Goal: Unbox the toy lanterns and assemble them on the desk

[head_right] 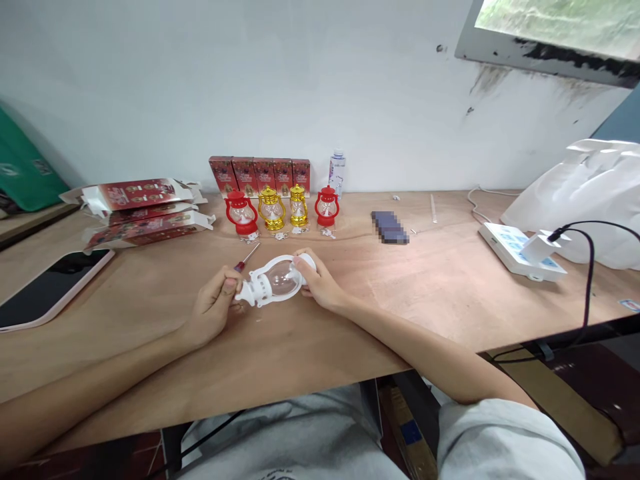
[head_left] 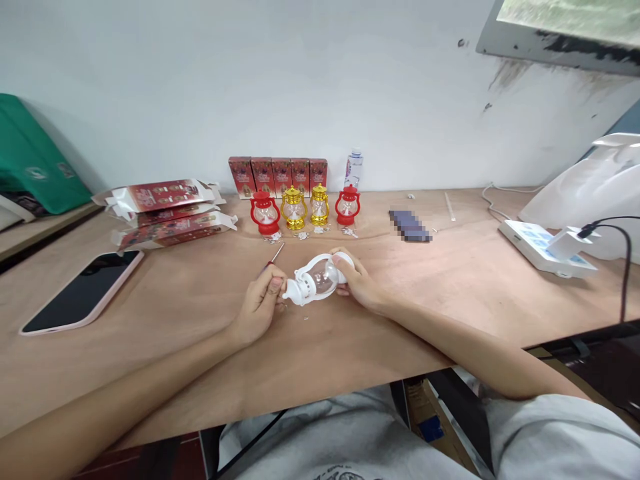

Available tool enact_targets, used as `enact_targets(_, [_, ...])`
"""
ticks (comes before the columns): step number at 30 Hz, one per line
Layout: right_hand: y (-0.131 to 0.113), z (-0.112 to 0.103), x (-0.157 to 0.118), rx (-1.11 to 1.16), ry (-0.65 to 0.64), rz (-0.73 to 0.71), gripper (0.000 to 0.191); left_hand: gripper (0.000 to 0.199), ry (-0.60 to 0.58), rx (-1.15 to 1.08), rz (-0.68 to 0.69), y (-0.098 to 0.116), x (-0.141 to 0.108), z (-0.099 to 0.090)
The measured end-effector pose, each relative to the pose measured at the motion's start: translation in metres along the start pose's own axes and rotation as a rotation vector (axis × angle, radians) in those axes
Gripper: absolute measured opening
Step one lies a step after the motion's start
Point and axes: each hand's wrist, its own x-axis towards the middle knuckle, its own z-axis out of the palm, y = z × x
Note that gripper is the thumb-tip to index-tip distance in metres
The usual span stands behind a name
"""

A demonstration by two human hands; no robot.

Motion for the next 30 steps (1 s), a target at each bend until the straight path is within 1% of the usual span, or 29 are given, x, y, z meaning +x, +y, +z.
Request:
enact_targets(4, [0.003, -0.006, 0.002, -0.006, -0.02, 0.049, 0.032, 0.051, -0.1, 0.089, 0.078, 0.0, -0.002, -0.001])
enact_targets(8, [0.006, -0.007, 0.005, 0.037, 0.031, 0.05, 0.032, 0.047, -0.127, 0.009, 0.02, -0.001, -0.003, 0.001])
enact_targets(10, [0.006, -0.008, 0.009, 0.075, 0.087, 0.05, 0.032, 0.044, -0.122, -0.055, -0.03, -0.004, -0.002, 0.002])
enact_targets(12, [0.005, -0.011, 0.014, 0.134, 0.197, 0.034, 0.032, 0.042, -0.117, -0.107, -0.079, -0.005, -0.001, 0.003])
enact_targets(15, [0.002, -0.025, 0.026, 0.277, 0.45, 0.001, 0.029, 0.042, -0.114, -0.14, -0.141, -0.007, 0.004, 0.003])
enact_targets(18, [-0.004, -0.048, 0.038, 0.409, 0.716, -0.065, 0.027, 0.046, -0.089, -0.143, -0.225, -0.012, 0.013, 0.005])
enact_targets(20, [-0.008, -0.066, 0.043, 0.453, 0.879, -0.127, 0.028, 0.048, -0.069, -0.143, -0.264, -0.018, 0.021, 0.012])
enact_targets(22, [-0.012, -0.084, 0.046, 0.47, 0.988, -0.174, 0.028, 0.048, -0.057, -0.1, -0.251, -0.024, 0.033, 0.025])
enact_targets(25, [-0.021, -0.108, 0.047, 0.477, 1.086, -0.235, 0.024, 0.042, -0.028, 0.041, -0.174, -0.031, 0.062, 0.058])
enact_targets(28, [-0.029, -0.125, 0.048, 0.494, 1.179, -0.318, 0.016, 0.034, -0.01, 0.143, -0.132, -0.033, 0.105, 0.101])
enact_targets(30, [-0.032, -0.131, 0.049, 0.501, 1.209, -0.374, 0.013, 0.028, -0.025, 0.259, -0.092, -0.033, 0.138, 0.129])
